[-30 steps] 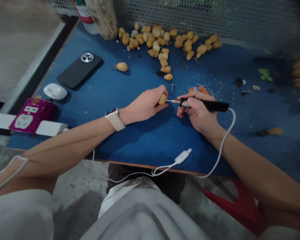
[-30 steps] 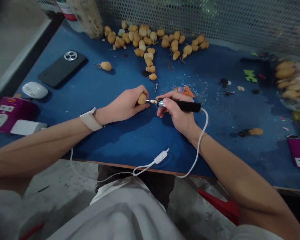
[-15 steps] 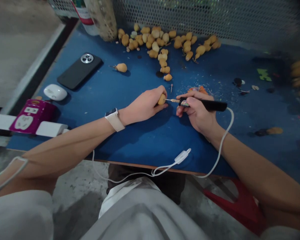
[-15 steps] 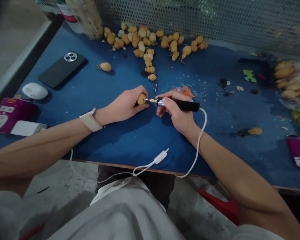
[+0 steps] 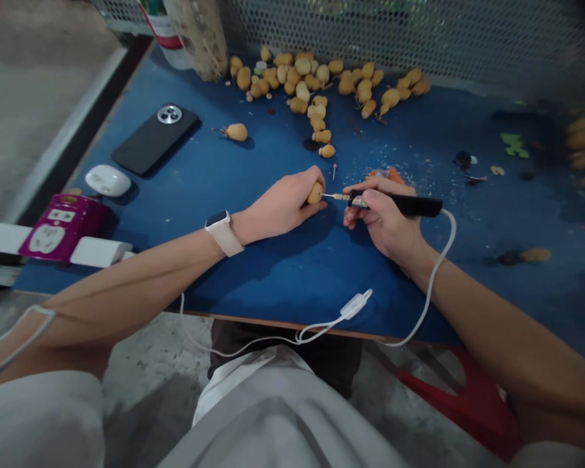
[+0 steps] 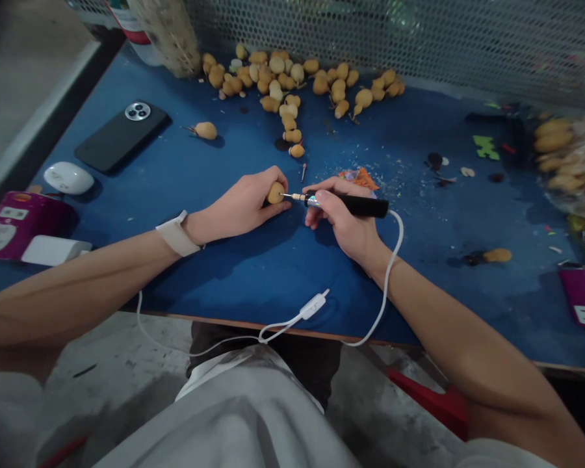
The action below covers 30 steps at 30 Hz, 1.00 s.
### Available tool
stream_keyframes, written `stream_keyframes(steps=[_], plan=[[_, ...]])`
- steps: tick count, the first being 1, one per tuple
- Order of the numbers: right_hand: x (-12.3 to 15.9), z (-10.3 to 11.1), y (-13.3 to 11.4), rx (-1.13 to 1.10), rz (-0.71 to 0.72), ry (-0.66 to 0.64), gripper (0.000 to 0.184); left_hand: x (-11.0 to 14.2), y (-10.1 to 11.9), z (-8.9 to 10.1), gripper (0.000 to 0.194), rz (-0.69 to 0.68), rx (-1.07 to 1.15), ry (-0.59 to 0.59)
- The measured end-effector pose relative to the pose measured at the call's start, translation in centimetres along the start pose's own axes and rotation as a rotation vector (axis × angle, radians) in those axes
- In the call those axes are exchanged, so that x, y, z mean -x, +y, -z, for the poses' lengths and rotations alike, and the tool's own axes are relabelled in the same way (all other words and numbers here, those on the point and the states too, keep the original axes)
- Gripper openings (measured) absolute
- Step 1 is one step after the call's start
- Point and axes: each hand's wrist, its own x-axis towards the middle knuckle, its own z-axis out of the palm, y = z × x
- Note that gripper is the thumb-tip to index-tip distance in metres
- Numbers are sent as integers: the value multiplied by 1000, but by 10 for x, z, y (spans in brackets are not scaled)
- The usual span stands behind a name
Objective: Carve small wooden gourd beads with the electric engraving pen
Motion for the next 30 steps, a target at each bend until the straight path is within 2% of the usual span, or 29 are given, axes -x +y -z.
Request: stream_keyframes(steps=[9,14,30], plan=[[2,-2,-2,-44,9,-2,27,0,0,1,19,-10,6,-19],[0,-3,-3,-12,-13,3,34,0,1,2,18,-16,-9,-23],[1,-1,-2,-8,-1,-13,29,0,0,2,19,-22,-15,-18]])
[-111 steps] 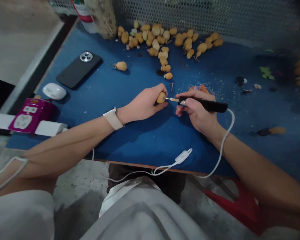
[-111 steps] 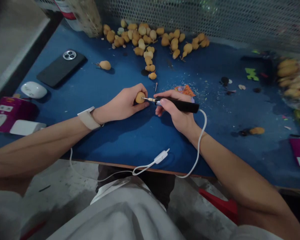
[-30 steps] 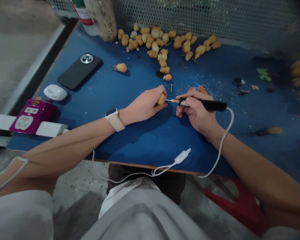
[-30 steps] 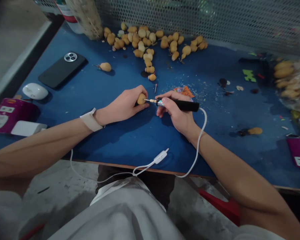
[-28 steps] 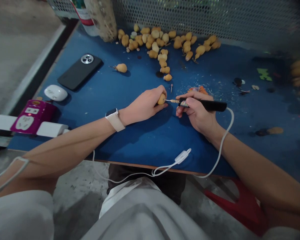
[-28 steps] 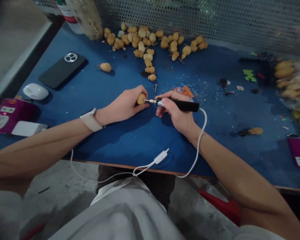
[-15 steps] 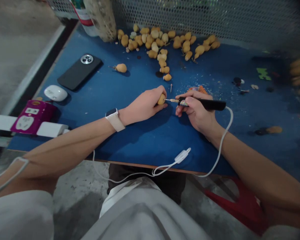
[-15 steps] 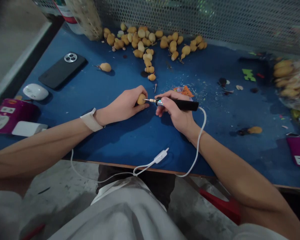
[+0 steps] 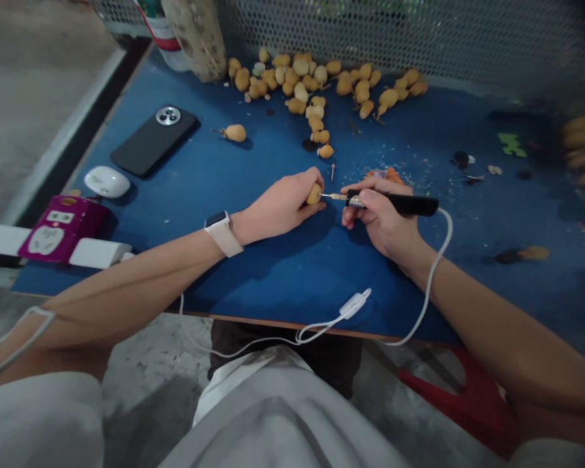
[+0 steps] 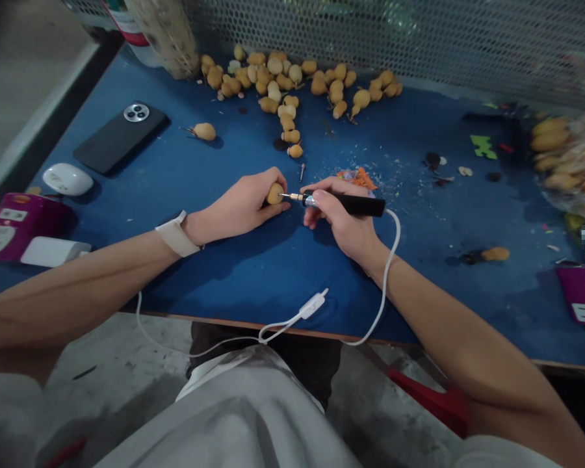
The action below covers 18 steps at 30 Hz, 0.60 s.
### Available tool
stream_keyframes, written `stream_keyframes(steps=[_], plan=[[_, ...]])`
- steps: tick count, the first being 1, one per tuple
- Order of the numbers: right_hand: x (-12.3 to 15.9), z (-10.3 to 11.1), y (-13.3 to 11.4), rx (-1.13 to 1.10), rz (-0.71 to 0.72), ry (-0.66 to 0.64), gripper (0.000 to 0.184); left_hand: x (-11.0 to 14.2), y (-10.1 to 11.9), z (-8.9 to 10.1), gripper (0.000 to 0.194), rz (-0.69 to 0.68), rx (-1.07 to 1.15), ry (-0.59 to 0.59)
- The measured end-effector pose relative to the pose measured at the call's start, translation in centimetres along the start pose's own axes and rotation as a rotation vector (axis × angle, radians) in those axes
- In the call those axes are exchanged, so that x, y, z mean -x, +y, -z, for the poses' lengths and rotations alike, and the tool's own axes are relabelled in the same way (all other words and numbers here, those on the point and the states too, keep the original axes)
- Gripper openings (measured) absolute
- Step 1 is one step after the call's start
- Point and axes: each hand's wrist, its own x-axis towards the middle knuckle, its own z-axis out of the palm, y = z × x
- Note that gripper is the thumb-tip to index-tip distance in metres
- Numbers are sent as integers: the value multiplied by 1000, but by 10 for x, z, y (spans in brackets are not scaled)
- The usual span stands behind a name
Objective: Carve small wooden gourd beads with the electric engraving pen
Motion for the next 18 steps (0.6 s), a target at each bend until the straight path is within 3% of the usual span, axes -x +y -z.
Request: stream_keyframes(steps=[10,18], plan=[[-1,-1,0,-22,-9,6,18,0,0,0,18,1,-15,-11],[-1,-2,-1,4,-10,15,28,0,3,2,18,21,-14,-24]])
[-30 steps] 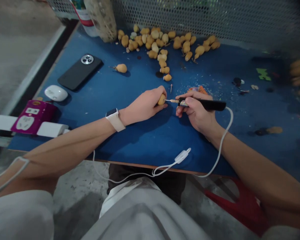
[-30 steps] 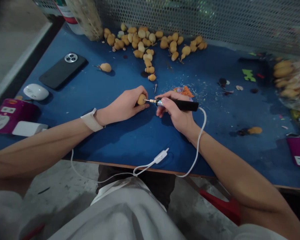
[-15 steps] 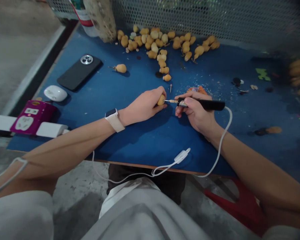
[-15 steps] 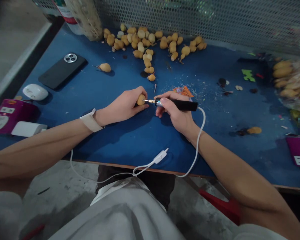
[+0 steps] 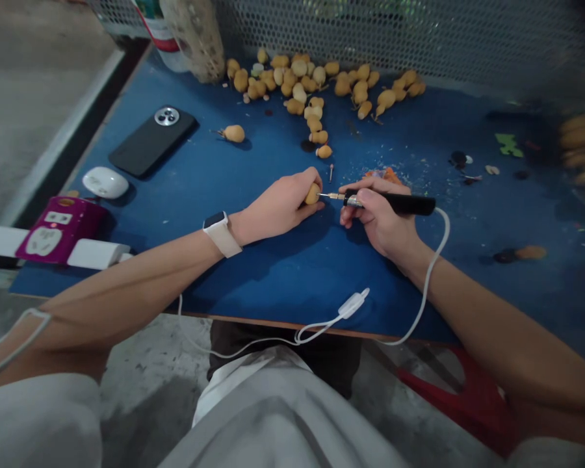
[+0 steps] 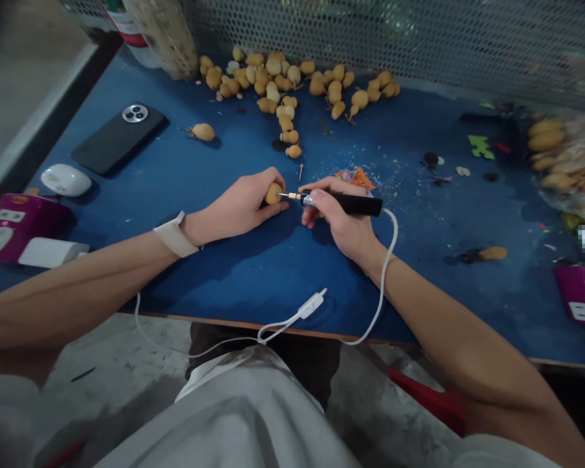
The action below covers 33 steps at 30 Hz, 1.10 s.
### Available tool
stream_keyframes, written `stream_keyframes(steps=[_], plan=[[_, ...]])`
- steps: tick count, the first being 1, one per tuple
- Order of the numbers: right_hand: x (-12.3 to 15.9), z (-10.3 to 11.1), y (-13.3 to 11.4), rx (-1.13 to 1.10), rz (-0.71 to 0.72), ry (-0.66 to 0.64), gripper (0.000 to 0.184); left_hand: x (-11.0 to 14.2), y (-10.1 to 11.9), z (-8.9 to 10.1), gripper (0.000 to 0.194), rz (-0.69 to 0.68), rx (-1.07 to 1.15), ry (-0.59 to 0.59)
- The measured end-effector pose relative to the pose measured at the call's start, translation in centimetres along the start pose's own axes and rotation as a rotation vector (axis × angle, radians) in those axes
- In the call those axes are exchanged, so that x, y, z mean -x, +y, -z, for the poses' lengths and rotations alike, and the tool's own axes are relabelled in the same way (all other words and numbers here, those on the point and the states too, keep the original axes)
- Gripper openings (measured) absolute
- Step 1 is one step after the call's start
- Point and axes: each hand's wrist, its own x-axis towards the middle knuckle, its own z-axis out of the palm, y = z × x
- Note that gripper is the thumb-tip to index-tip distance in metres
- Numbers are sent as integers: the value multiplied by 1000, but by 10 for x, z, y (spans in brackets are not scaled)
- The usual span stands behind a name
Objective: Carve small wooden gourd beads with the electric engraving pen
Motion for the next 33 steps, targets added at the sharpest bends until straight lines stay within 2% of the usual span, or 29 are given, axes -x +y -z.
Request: stream_keyframes(steps=[8,33], plan=[[0,1,2,-26,41,3,29,-1,0,0,19,-3,2,7],[0,1,0,20,2,4,31,-1,-1,-2,19,-2,12,28]])
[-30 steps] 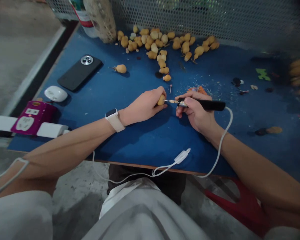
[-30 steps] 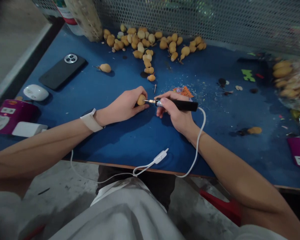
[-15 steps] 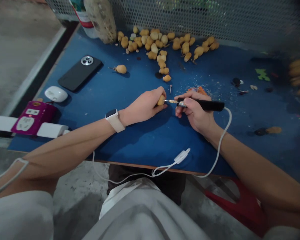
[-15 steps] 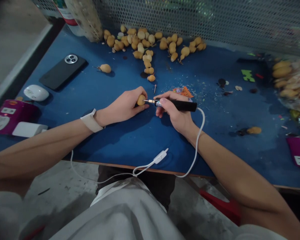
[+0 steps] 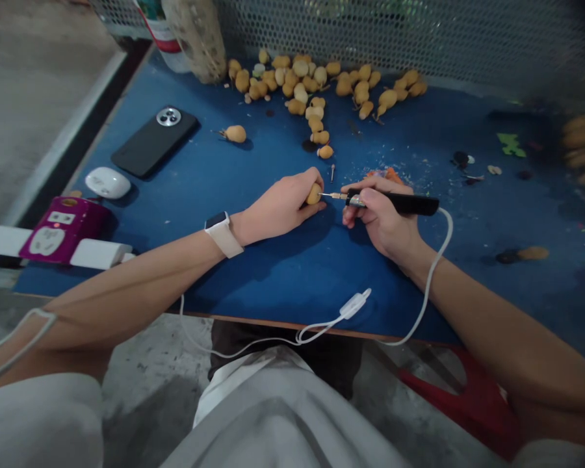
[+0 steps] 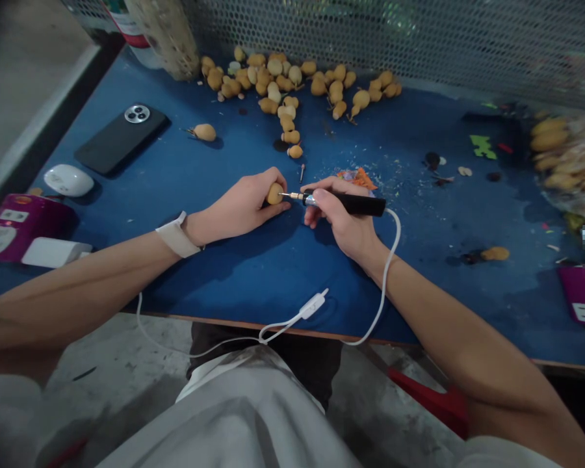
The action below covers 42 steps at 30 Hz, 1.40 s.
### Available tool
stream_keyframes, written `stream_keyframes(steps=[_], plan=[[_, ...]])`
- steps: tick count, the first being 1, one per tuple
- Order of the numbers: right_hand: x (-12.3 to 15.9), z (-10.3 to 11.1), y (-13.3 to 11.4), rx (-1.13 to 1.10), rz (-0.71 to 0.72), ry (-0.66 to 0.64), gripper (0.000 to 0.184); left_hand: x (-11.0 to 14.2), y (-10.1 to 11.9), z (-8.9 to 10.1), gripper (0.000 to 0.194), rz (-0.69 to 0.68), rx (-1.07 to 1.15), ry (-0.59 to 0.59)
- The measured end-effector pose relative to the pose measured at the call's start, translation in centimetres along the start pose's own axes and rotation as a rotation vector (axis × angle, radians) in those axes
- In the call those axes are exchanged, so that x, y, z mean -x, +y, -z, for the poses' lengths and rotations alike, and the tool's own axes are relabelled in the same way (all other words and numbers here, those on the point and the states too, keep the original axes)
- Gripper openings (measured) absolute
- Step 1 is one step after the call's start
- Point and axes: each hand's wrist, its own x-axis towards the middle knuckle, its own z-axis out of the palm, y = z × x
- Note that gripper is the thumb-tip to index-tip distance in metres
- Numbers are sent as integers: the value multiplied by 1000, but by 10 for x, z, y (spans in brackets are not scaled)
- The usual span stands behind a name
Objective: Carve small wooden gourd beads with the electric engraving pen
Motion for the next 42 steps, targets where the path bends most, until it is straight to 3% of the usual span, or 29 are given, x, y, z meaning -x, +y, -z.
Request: stream_keyframes(steps=[15,23,33,42], plan=[[-1,1,3,-15,13,0,23,0,2,2,19,22,-3,-16],[0,3,7,14,36,-8,37,1,-2,-1,18,-2,-11,-8],[-1,6,12,23,60,-18,39,0,-4,-5,20,-3,4,12],[2,2,5,-21,81,9,29,-2,1,0,19,20,16,5]])
